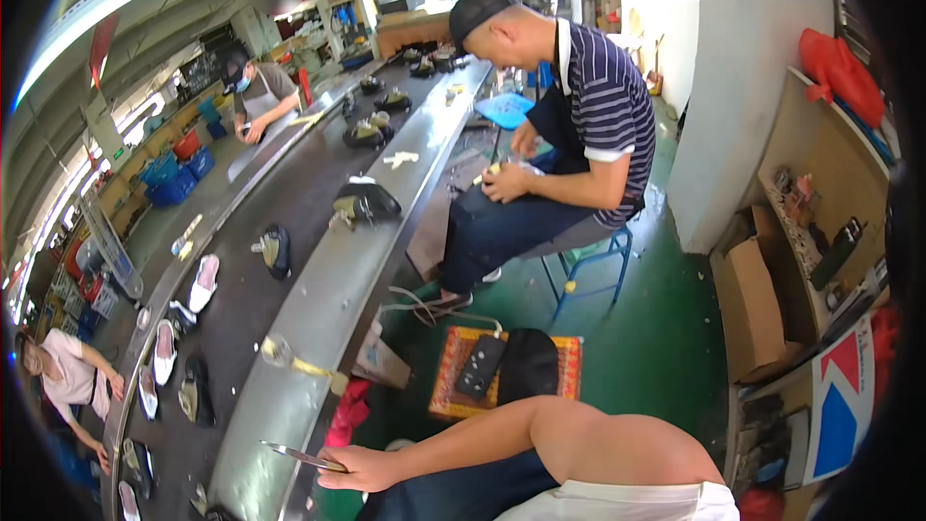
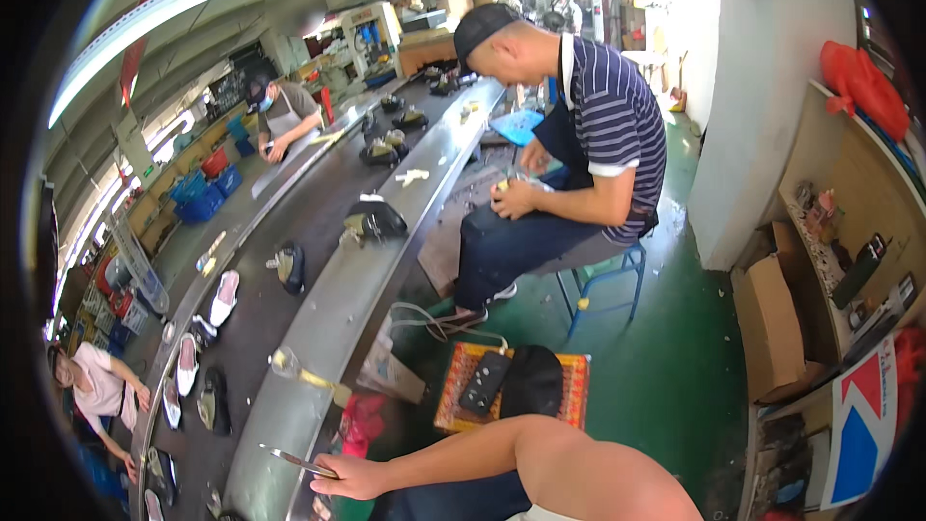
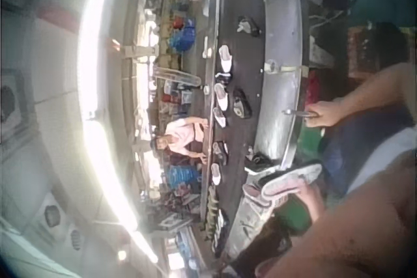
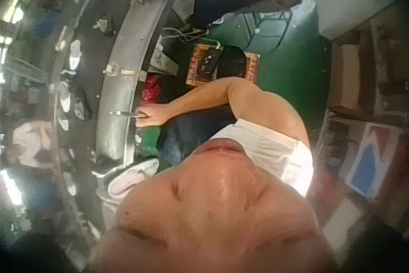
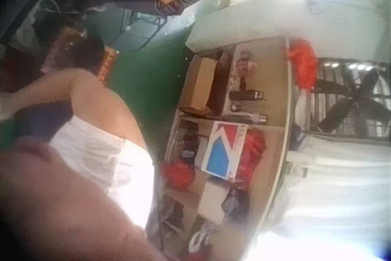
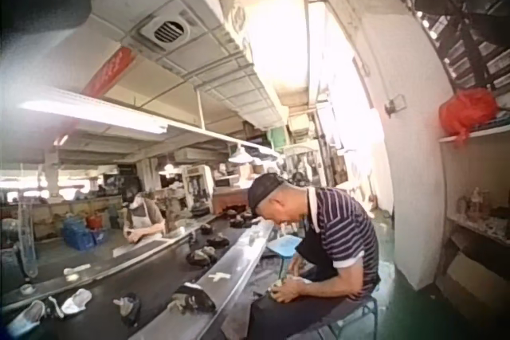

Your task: Pulling shoe upper material over a last using a pincer tool and placing finished components on a conveyor belt.

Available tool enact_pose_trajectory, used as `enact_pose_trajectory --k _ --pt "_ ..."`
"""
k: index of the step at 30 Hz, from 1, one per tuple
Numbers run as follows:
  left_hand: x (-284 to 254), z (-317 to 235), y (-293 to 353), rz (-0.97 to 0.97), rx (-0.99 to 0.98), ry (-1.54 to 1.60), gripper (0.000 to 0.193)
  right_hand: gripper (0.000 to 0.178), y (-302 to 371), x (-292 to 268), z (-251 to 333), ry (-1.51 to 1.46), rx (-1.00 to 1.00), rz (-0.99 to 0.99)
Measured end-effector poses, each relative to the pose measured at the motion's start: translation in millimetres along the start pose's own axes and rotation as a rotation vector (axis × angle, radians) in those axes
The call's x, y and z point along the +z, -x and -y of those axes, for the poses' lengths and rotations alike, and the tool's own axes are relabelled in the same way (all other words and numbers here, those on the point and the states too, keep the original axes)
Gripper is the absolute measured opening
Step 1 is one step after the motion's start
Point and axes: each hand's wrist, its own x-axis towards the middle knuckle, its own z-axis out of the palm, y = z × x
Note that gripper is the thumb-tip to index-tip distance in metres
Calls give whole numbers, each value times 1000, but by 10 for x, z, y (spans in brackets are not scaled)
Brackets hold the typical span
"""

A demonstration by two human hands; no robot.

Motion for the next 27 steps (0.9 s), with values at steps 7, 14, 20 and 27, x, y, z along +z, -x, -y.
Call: enact_pose_trajectory --k 7,14,20,27 --pt "164 1344 928 169 -349 -269 109 56 933 496 -188 179 48 362" --pt "365 1546 601 134 -119 -438 88 37 1394 271 -763 105 342 358" --pt "222 1493 335 233 -53 -322 72 31 1081 74 -287 389 248 447" --pt "103 1534 230 187 -227 -53 52 28 1219 -83 27 202 641 623"
